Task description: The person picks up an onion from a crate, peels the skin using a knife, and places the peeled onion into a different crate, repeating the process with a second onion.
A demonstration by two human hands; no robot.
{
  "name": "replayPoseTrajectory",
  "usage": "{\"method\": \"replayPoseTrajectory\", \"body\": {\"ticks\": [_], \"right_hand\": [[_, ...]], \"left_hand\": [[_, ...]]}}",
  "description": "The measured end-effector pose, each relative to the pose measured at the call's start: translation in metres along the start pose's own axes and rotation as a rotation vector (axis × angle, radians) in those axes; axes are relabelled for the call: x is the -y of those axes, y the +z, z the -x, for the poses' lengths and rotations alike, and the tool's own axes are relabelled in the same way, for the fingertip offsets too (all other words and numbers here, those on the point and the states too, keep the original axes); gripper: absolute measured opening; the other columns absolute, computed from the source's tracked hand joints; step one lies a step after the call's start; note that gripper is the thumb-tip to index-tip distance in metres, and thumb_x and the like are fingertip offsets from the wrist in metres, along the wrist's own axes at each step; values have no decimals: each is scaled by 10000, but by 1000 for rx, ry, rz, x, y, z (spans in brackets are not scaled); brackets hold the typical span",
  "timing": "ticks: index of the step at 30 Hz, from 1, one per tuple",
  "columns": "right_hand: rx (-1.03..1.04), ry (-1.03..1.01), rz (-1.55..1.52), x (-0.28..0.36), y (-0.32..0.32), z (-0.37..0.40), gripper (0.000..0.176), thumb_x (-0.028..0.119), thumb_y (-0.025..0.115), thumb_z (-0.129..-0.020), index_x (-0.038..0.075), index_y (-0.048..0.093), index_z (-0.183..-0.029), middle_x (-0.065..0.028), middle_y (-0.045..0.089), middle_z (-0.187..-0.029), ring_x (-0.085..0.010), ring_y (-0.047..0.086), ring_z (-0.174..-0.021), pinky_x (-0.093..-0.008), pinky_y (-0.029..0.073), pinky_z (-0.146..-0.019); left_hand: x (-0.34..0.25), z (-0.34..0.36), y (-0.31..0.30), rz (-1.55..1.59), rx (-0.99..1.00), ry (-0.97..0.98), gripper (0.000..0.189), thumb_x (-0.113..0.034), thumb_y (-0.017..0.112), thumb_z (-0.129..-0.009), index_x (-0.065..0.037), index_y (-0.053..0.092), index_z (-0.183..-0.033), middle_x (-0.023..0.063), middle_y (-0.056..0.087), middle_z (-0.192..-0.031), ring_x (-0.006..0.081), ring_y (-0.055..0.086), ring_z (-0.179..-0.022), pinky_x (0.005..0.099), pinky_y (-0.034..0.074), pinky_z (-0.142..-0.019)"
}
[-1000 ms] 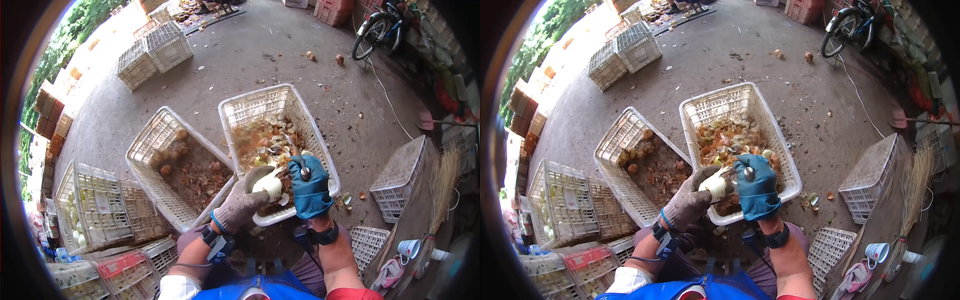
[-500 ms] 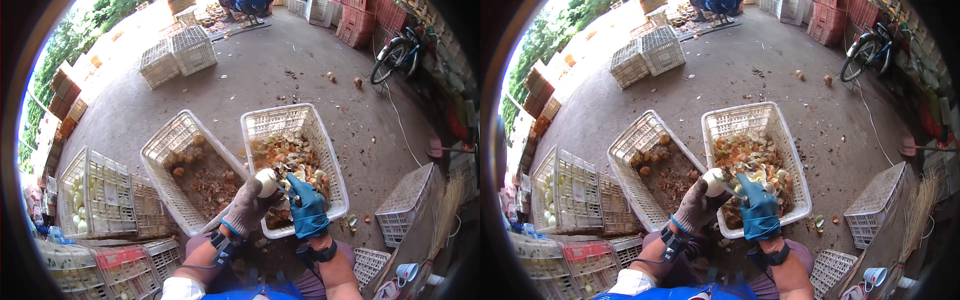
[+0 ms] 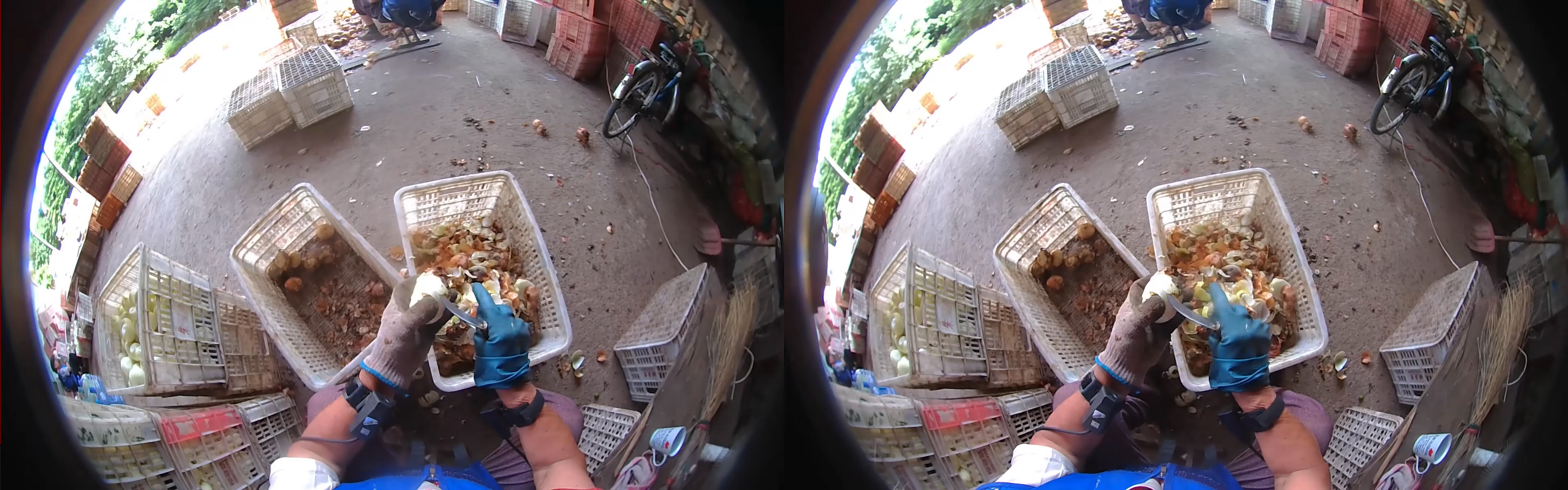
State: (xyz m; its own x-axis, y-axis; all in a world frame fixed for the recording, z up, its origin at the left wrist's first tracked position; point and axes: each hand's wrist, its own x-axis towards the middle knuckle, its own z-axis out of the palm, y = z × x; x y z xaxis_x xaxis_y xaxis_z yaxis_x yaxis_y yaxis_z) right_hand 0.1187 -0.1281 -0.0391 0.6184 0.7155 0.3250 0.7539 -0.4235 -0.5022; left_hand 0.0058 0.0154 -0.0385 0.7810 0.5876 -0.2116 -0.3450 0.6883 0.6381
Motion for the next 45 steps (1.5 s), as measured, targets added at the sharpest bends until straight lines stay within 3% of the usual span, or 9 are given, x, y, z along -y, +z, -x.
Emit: {"method": "replayPoseTrajectory", "body": {"ticks": [7,10,13,18,21,22,25,33,45], "right_hand": [[-64,108,-248,-6,29,8,544,-36,608,-913,126,635,-1432,-57,675,-866,-179,671,-743,-327,537,-666],[142,632,-842,2,45,11,395,19,600,-1012,87,647,-1399,7,639,-874,-80,624,-742,-249,518,-680],[230,650,-925,-20,37,1,366,182,663,-1039,81,641,-1390,5,709,-875,-42,645,-784,-294,554,-686],[137,290,-518,7,7,-3,384,206,684,-1004,119,650,-1377,-186,734,-1120,-363,742,-925,-437,571,-797],[38,42,-215,12,-1,-3,445,16,618,-957,120,658,-1388,-133,739,-1041,-282,696,-800,-409,555,-774],[56,58,-218,11,-1,-2,486,23,652,-911,157,671,-1378,-179,722,-1019,-387,691,-847,-491,543,-775],[7,-76,-76,4,-1,-1,596,125,728,-875,170,599,-1455,-154,688,-960,-375,678,-755,-516,526,-695],[-47,-88,10,-3,-3,3,659,96,737,-829,170,596,-1469,-122,674,-935,-353,670,-742,-503,507,-668],[-36,3,14,-8,-1,2,570,39,692,-844,150,652,-1402,-128,699,-904,-358,690,-780,-490,524,-692]], "left_hand": [[0,2,16,-447,-180,146,634,-128,750,-889,5,422,-1415,154,587,-1289,255,646,-1175,406,569,-1023],[-1,2,14,-433,-148,137,644,-157,759,-890,-1,421,-1416,151,593,-1283,271,642,-1201,424,563,-1040],[-10,7,14,-199,-73,29,657,-236,759,-918,-14,429,-1441,155,605,-1297,315,634,-1236,464,552,-1064],[-1,2,-4,252,17,-102,664,-351,750,-962,-43,459,-1474,175,597,-1371,370,602,-1294,525,529,-1103],[3,1,-11,338,-27,-169,691,-376,750,-966,-46,449,-1493,182,592,-1395,376,582,-1325,528,503,-1133],[6,0,-12,336,-41,-169,704,-420,724,-975,-38,448,-1499,202,588,-1405,389,576,-1330,538,481,-1149],[13,0,-20,326,-59,-190,754,-516,670,-993,-19,440,-1511,247,573,-1432,417,560,-1344,553,436,-1185],[14,2,-8,308,-33,-269,805,-550,651,-988,-5,411,-1531,270,531,-1485,416,536,-1380,516,438,-1197],[9,9,3,369,-39,-275,645,-387,727,-964,-40,475,-1446,181,598,-1356,372,601,-1274,562,468,-1153]]}}
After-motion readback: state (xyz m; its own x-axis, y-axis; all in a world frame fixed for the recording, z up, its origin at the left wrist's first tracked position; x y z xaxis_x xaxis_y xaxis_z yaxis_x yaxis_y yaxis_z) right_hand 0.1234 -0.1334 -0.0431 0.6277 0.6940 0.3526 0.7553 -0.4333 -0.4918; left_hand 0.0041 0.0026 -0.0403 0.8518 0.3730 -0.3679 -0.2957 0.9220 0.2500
